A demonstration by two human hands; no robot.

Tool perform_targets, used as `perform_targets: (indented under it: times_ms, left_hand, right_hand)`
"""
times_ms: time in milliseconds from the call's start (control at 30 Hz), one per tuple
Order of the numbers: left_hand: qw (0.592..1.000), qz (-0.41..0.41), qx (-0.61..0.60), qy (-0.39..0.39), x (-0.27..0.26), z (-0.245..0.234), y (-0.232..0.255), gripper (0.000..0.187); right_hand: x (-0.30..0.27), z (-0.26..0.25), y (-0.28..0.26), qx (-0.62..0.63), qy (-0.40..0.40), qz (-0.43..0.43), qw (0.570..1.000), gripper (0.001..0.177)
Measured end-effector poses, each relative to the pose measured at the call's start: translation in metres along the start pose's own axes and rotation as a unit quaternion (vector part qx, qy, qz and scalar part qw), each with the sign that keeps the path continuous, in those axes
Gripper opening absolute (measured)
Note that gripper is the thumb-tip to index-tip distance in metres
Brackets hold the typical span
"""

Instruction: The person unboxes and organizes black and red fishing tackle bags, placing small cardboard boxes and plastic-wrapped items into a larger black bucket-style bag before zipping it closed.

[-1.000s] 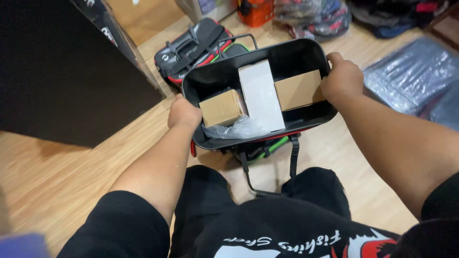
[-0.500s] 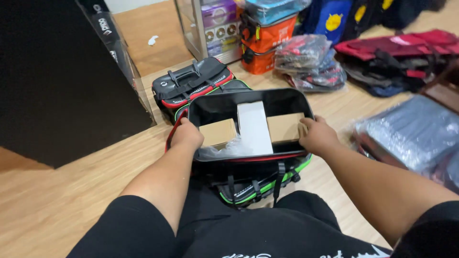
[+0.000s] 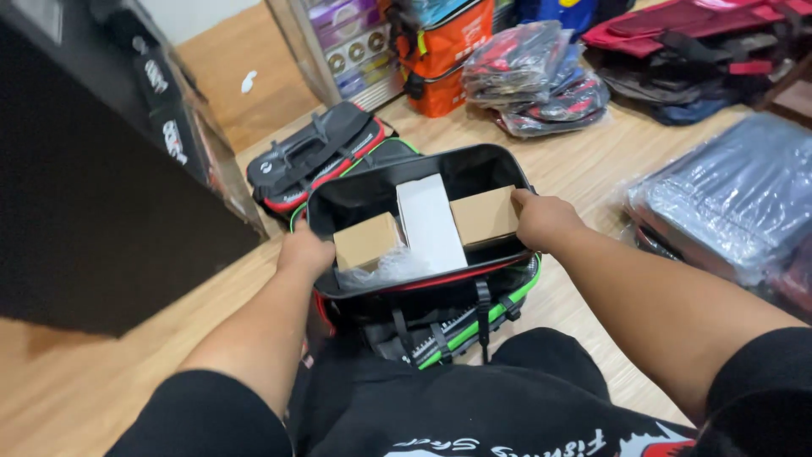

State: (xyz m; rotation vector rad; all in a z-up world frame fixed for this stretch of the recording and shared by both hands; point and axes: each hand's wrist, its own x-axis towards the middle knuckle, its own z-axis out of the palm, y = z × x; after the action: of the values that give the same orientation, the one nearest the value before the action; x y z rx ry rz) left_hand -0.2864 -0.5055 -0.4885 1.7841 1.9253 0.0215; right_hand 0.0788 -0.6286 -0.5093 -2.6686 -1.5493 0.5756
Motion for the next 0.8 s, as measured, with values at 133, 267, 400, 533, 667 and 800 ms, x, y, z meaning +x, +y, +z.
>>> perform_targets:
  times_ms: [133,267,400,533,667,800]
  left_hand:
    - [0.994,0.033,-0.106,-0.024,0.078,0.03,-0.035,0.075]
    - [0.877,-0.128,-0.451,-0.107,-0.002,0.027,-0.056,0.088]
    - [0.775,-0.299,-0.522,-0.192,0.006,0.074,-0.097,0.064]
    - [0.761,-0.386,-0.451,-0.262,0.036,0.129,-0.141,0.075]
    - [0.546,-0.409,-0.712,-0.166,0.073,0.169,-0.167,0.047]
    - [0.411,-0.399,-0.82,0.01,0.082,0.134,-0.181,0.044]
  right_hand:
    - [-0.019,-0.013,-0.005,0.026,-0.003,0.034,0.999,0.066]
    - [-0.03,0.001,-0.008,-0.005,-0.012,0.056,0.998,0.062]
    - [-0.038,-0.004,-0.021,-0.024,0.026,0.094,0.995,0.064]
    - [-0.013,0.009,-0.01,-0.053,0.03,0.093,0.994,0.069]
    - [-0.01,0.012,-0.005,-0.051,0.047,0.088,0.994,0.071]
    - [-0.025,0.003,-0.012,-0.044,0.05,0.078,0.995,0.073]
